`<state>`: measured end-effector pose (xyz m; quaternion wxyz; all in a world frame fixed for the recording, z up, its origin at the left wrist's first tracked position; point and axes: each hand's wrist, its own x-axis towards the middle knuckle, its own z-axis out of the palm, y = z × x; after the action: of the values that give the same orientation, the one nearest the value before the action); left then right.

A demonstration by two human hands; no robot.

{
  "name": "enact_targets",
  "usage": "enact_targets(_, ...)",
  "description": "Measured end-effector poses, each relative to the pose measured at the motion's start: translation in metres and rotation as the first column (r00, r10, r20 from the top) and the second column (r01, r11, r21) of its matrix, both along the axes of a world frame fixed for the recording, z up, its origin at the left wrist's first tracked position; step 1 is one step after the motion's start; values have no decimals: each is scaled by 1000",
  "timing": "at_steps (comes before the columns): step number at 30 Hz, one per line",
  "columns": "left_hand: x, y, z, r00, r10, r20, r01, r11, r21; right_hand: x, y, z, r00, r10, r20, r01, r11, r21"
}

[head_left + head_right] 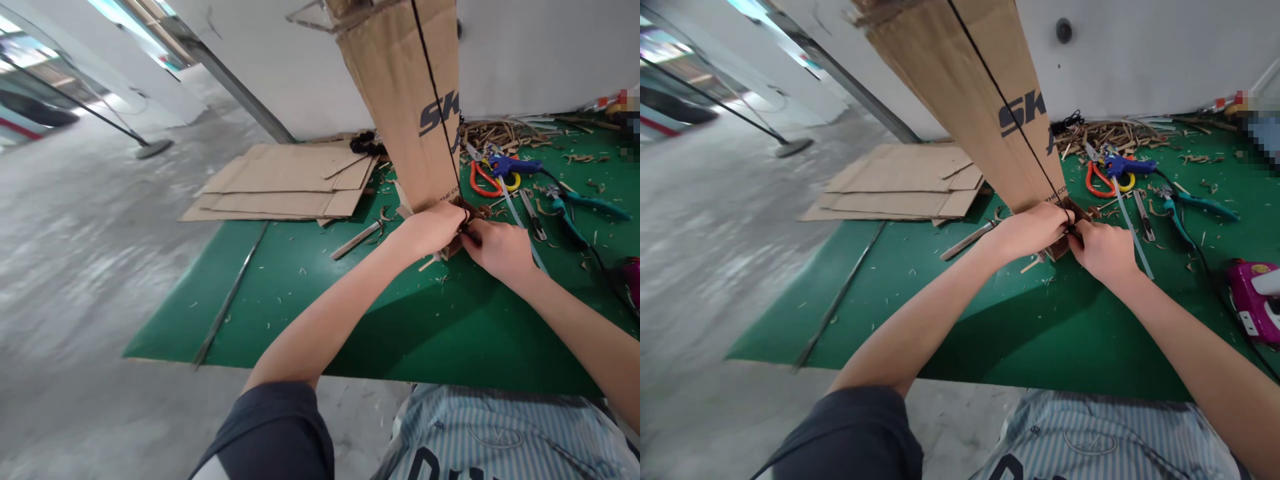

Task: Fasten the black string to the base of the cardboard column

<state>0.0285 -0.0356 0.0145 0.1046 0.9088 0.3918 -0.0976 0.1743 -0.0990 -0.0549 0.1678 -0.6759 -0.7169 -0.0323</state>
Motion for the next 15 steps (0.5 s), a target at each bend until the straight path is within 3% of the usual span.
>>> enact_targets(5,3,-7,6,999,-7,-38,8,1000,24,1,-4,1,994,41,-99,-30,994,101)
enact_targets(9,3,-4,6,999,-33,-34,35,997,64,0,-2,-4,973,79,-218,-70,996,48)
enact_targets(15,-1,0,6,999,29,27,-29,1000,3,-1,3,-11,905,107,-412,-103,994,32)
